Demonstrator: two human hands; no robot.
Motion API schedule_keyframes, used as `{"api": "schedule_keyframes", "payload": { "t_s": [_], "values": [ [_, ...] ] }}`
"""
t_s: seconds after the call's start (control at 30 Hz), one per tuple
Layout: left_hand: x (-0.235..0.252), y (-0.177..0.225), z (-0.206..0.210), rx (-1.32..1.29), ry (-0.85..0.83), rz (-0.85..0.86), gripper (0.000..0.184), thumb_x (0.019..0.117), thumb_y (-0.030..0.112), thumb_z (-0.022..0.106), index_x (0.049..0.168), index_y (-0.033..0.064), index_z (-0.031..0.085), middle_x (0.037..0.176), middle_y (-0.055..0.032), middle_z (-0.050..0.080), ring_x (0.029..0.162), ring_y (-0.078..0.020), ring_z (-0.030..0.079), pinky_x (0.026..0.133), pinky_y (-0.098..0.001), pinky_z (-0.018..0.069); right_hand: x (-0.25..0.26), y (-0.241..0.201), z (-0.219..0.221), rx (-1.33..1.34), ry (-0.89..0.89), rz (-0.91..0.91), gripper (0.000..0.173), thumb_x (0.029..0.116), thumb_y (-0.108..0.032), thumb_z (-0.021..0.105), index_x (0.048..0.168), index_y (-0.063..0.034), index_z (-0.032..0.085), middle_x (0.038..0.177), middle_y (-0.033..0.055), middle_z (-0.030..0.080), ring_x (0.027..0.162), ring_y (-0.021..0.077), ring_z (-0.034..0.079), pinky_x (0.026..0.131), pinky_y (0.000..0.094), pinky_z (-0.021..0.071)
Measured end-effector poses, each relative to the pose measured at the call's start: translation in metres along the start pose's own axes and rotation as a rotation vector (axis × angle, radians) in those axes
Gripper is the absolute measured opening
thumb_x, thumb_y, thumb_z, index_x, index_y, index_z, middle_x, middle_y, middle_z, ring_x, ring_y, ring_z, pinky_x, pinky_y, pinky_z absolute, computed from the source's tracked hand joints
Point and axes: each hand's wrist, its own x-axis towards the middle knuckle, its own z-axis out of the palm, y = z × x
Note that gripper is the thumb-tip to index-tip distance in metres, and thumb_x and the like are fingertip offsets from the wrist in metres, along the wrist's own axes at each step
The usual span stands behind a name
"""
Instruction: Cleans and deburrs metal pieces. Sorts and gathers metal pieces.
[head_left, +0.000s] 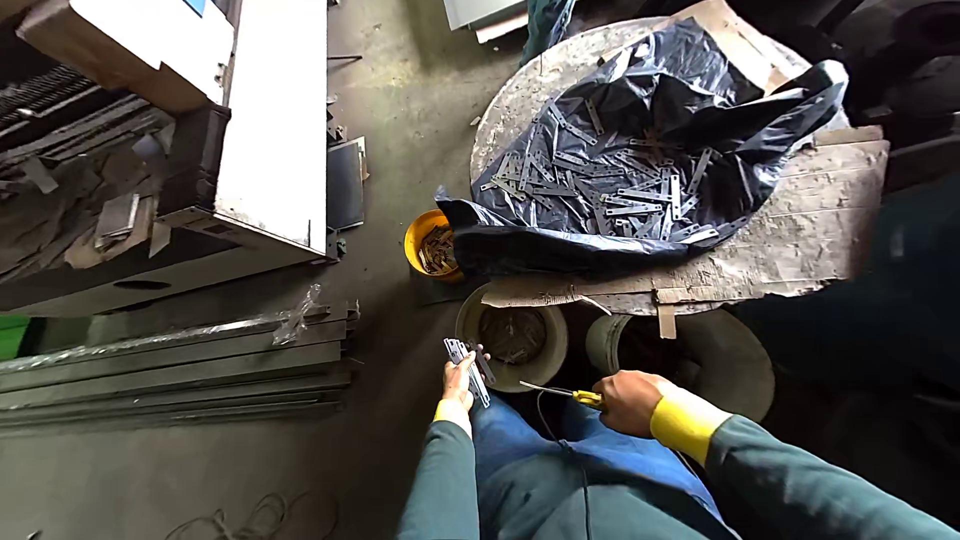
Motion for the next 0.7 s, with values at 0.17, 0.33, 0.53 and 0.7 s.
{"api": "schedule_keyframes", "payload": {
  "t_s": [0.17, 0.33, 0.53, 0.7],
  "values": [
    [0.060, -0.031, 0.007, 0.016, 0.081, -0.098, 0.024, 0.1073, 0.011, 0.046, 0.124, -0.0045, 0.055, 0.103, -0.0202, 0.063, 0.084, -0.0270, 0.065, 0.068, -0.0419, 0.0566, 0.057, -0.009, 0.001, 0.042, -0.076, 0.056, 0.040, 0.0956, -0.041, 0.060, 0.116, -0.0078, 0.069, 0.115, 0.0225, 0.071, 0.112, 0.0442, 0.068, 0.085, 0.0690, 0.0534],
    [0.123, -0.051, 0.010, 0.107, 0.019, -0.174, 0.049, 0.1046, 0.015, 0.060, 0.147, -0.0003, 0.042, 0.137, -0.0238, 0.058, 0.123, -0.0318, 0.061, 0.102, -0.0495, 0.0526, 0.114, -0.014, -0.001, 0.096, -0.113, 0.123, 0.041, 0.0944, -0.042, 0.060, 0.115, -0.0088, 0.069, 0.115, 0.0222, 0.071, 0.111, 0.0443, 0.069, 0.084, 0.0692, 0.0536],
    [0.181, -0.057, 0.012, -0.035, -0.017, -0.250, 0.042, 0.1094, 0.025, 0.050, 0.140, -0.0028, 0.049, 0.120, -0.0246, 0.069, 0.104, -0.0348, 0.071, 0.086, -0.0523, 0.0609, 0.167, -0.011, 0.000, 0.140, -0.140, 0.161, 0.042, 0.0923, -0.043, 0.062, 0.115, -0.0092, 0.069, 0.114, 0.0216, 0.072, 0.110, 0.0431, 0.069, 0.084, 0.0682, 0.0543],
    [0.210, -0.071, 0.002, 0.055, 0.016, -0.254, 0.044, 0.1078, 0.016, 0.053, 0.145, -0.0035, 0.042, 0.128, -0.0261, 0.062, 0.110, -0.0349, 0.068, 0.089, -0.0505, 0.0595, 0.199, -0.011, -0.001, 0.133, -0.161, 0.138, 0.043, 0.0949, -0.044, 0.059, 0.118, -0.0088, 0.068, 0.118, 0.0220, 0.071, 0.115, 0.0439, 0.067, 0.088, 0.0691, 0.0529]
  ]
}}
